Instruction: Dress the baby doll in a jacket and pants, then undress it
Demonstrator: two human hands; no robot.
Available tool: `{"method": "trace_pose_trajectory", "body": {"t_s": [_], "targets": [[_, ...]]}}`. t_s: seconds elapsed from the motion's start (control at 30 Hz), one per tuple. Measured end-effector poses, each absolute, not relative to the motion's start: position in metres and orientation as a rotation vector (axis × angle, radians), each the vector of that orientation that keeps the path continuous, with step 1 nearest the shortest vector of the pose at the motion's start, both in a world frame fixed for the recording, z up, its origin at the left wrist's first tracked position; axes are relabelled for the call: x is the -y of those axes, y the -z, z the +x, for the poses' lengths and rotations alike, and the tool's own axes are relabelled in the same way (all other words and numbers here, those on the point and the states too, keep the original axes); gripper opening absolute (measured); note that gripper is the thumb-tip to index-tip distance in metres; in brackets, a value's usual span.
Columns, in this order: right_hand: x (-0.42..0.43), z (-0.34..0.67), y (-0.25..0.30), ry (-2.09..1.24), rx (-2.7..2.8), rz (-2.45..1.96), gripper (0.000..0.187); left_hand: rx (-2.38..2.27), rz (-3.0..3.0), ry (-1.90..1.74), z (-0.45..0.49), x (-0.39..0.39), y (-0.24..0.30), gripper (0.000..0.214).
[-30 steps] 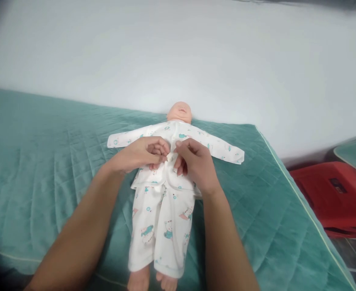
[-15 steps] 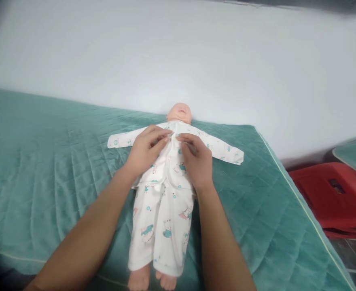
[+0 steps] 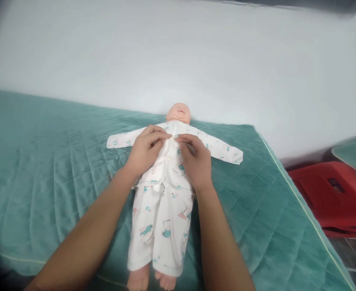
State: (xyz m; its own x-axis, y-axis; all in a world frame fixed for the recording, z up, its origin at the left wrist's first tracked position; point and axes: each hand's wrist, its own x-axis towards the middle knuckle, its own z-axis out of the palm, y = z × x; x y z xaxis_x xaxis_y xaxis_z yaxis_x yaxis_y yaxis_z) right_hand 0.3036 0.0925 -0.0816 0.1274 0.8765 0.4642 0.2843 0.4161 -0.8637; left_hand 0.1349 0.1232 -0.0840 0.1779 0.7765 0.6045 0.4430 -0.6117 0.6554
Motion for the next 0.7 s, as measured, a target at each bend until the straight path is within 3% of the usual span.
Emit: {"method": "trace_pose_trajectory", "body": {"t_s": [0.7], "targets": [[-0.0908,0.3026,0.0813,-0.591,1.412,-1.141,0.02,-1.143,2.094,-1.423,0.1351,-0.1231,0.0873,0.037]]}}
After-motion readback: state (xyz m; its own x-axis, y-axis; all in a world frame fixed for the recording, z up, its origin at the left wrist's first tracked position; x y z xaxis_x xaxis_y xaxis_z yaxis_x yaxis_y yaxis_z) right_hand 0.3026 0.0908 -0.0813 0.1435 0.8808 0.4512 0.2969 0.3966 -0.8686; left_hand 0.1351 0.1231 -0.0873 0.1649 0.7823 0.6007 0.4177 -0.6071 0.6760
